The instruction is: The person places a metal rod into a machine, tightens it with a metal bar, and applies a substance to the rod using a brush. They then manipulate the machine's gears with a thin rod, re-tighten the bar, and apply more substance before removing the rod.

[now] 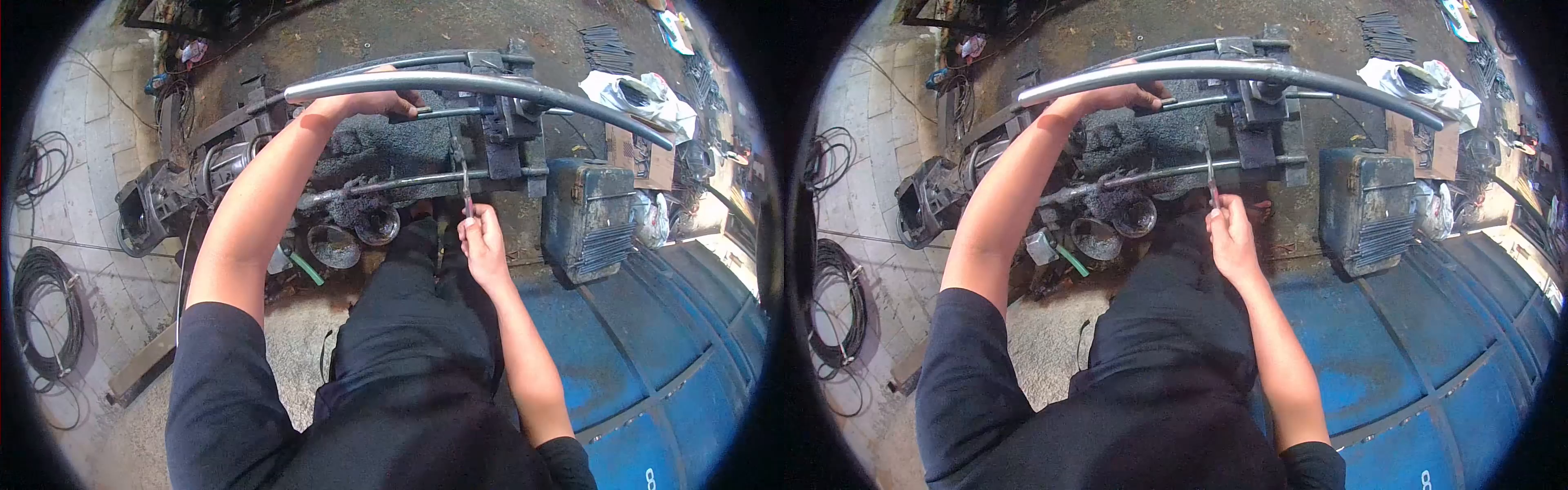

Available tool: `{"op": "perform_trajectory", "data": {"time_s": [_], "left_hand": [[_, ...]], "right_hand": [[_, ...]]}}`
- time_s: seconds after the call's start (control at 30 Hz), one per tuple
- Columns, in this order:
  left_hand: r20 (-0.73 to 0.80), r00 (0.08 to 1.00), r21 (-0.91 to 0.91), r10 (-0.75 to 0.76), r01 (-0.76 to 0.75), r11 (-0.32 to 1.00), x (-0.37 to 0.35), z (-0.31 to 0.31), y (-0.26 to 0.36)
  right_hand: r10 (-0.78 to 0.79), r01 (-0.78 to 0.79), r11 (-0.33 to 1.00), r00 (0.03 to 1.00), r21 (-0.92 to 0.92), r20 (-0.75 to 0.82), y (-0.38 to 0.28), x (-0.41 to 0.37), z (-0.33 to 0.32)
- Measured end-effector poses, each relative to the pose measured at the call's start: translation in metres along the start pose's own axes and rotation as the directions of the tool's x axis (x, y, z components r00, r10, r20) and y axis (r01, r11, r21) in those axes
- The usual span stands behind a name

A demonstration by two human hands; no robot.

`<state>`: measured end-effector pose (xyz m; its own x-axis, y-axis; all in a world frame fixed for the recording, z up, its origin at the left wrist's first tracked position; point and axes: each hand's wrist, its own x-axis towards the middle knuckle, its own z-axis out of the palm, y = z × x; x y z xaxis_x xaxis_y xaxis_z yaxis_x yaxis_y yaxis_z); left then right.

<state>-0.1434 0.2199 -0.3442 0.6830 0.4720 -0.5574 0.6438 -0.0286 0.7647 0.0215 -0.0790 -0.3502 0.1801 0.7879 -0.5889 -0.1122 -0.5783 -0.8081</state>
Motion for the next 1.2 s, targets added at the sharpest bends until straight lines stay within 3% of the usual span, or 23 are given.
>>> {"op": "perform_trajectory", "data": {"time_s": [0.1, 0.27, 0.33, 0.47, 0.53, 0.57, 0.63, 0.67, 0.87, 0.93, 1.0, 1.2], "left_hand": [[0.006, 1.0, 0.033, 0.005, -0.005, 0.999, -0.001, -0.001, 0.003], [0.026, 0.999, 0.113, 0.022, -0.025, 0.993, 0.002, -0.003, 0.004], [-0.002, 1.0, 0.106, -0.006, 0.007, 0.994, 0.001, -0.001, 0.003], [-0.032, 0.999, 0.014, 0.016, -0.015, 1.0, 0.003, 0.002, -0.006], [-0.008, 0.999, -0.008, 0.046, -0.046, 0.999, 0.005, 0.0, -0.011], [-0.005, 0.999, -0.01, 0.046, -0.046, 0.999, 0.006, 0.002, -0.013], [-0.038, 0.998, 0.04, 0.05, -0.049, 0.998, 0.007, 0.003, -0.015], [-0.036, 0.998, 0.038, 0.052, -0.051, 0.998, 0.007, 0.004, -0.015], [0.03, 1.0, -0.041, 0.008, -0.007, 0.999, 0.003, 0.002, -0.009], [-0.018, 1.0, 0.055, 0.022, -0.021, 0.998, 0.0, 0.003, -0.006], [-0.013, 1.0, 0.025, 0.011, -0.01, 1.0, -0.001, 0.004, -0.004], [-0.016, 0.999, 0.014, 0.041, -0.041, 0.999, 0.0, 0.006, -0.008]], "right_hand": [[-0.047, 0.042, 0.989, 0.998, -0.143, -0.032, -0.004, 0.01, 0.001], [-0.1, 0.097, 0.973, 0.995, -0.207, -0.005, -0.006, 0.022, 0.004], [-0.331, 0.314, 0.919, 0.943, -0.238, -0.036, 0.008, 0.032, 0.009], [-0.27, 0.248, 0.945, 0.96, -0.213, -0.078, 0.009, 0.04, 0.01], [-0.043, 0.043, 0.999, 0.999, -0.005, -0.021, -0.007, 0.04, 0.01], [-0.041, 0.041, 0.999, 0.999, -0.006, -0.023, -0.012, 0.041, 0.012], [-0.162, 0.128, 0.949, 0.982, -0.289, -0.097, -0.017, 0.044, 0.018], [-0.249, 0.2, 0.927, 0.961, -0.317, -0.123, -0.016, 0.045, 0.022], [-0.25, 0.19, 0.915, 0.959, -0.355, -0.132, -0.011, 0.051, 0.029], [-0.219, 0.161, 0.92, 0.967, -0.358, -0.127, -0.01, 0.051, 0.031], [-0.353, 0.266, 0.881, 0.92, -0.392, -0.171, -0.011, 0.051, 0.033], [-0.285, 0.226, 0.919, 0.947, -0.324, -0.149, -0.013, 0.054, 0.032]]}}
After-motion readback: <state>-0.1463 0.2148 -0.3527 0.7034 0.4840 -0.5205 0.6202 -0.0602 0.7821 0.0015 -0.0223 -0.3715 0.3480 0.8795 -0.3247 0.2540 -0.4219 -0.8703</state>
